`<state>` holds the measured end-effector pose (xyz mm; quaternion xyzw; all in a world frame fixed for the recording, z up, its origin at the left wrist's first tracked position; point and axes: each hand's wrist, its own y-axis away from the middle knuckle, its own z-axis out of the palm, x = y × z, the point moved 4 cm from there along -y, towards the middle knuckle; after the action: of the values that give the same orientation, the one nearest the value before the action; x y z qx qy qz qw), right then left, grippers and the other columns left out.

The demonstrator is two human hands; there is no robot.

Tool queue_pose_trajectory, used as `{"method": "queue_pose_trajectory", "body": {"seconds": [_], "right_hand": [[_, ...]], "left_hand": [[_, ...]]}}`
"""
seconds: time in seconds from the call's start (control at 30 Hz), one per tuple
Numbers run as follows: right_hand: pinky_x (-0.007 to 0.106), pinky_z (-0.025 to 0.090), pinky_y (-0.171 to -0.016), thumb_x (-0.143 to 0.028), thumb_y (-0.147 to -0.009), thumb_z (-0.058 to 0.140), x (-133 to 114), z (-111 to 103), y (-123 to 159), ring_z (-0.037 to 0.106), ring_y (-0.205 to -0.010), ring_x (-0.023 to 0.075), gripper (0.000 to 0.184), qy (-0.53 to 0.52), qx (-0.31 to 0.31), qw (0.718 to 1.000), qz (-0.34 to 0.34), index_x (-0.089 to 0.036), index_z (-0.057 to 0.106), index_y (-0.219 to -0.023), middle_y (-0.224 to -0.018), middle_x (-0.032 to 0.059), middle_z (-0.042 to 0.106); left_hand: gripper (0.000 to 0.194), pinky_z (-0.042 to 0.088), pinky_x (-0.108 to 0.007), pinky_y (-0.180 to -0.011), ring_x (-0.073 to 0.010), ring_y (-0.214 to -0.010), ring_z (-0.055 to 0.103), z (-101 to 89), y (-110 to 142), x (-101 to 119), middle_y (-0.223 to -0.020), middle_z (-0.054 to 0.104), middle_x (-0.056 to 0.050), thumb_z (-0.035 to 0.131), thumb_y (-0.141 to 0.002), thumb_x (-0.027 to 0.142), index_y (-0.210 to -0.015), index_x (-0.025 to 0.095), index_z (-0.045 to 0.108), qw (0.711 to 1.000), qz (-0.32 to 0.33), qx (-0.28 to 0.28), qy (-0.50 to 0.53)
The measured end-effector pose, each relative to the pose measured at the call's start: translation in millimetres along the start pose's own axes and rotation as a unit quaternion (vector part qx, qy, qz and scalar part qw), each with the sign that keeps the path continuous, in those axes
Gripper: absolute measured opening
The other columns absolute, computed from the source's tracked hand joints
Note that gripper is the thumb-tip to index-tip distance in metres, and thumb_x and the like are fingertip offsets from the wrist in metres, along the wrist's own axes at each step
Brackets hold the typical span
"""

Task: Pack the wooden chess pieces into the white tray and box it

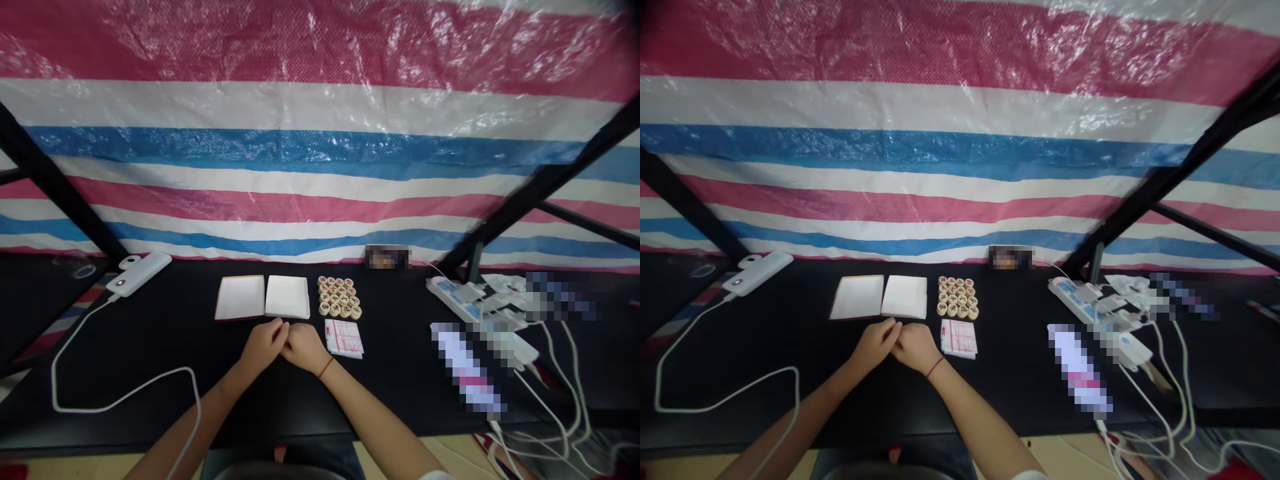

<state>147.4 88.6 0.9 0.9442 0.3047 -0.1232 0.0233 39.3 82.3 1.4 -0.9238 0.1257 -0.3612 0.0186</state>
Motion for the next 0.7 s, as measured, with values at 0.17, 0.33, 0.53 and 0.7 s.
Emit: {"method": "queue_pose_trajectory", "body": {"seconds": [0.17,0.33,0.53,0.7], "right_hand": [[0.024,0.036,-0.061,-0.029,-0.087,0.053,1.7,-2.4,0.8,0.065,-0.070,0.0157,0.026,-0.022,0.013,1.000,0.014,-0.015,0.069,-0.072,-0.078,0.0073,0.072],[0.024,0.034,-0.059,-0.027,-0.087,0.055,2.3,-3.9,1.3,0.062,-0.066,0.0139,0.026,-0.038,0.018,0.999,0.020,-0.016,0.066,-0.066,-0.073,0.0061,0.070],[0.023,0.032,-0.060,-0.022,-0.085,0.055,4.3,-2.8,2.2,0.061,-0.066,0.0130,0.024,-0.061,0.018,0.998,0.010,-0.016,0.064,-0.065,-0.072,0.0041,0.069],[0.024,0.032,-0.059,-0.021,-0.086,0.054,4.4,-3.2,2.8,0.061,-0.067,0.0129,0.023,-0.071,0.020,0.997,0.005,-0.017,0.064,-0.065,-0.073,0.0034,0.069]], "left_hand": [[0.035,0.030,-0.026,-0.056,-0.0118,-0.054,0.044,-0.5,-5.4,-1.8,-0.056,0.043,0.003,0.034,-0.091,0.040,-0.061,0.021,0.032,0.999,-0.003,-0.012,0.043],[0.035,0.031,-0.026,-0.057,-0.0121,-0.057,0.044,-4.2,-5.4,-2.9,-0.058,0.045,0.003,0.034,-0.091,0.040,-0.062,0.021,0.033,0.997,-0.001,-0.036,0.061],[0.035,0.031,-0.026,-0.058,-0.0126,-0.059,0.045,-3.7,-6.5,-4.2,-0.060,0.046,0.003,0.035,-0.091,0.041,-0.062,0.021,0.034,0.997,-0.007,-0.052,0.061],[0.035,0.031,-0.026,-0.058,-0.0126,-0.058,0.045,-2.1,-6.4,-6.4,-0.060,0.047,0.002,0.035,-0.090,0.041,-0.061,0.021,0.034,0.997,-0.005,-0.045,0.066]]}}
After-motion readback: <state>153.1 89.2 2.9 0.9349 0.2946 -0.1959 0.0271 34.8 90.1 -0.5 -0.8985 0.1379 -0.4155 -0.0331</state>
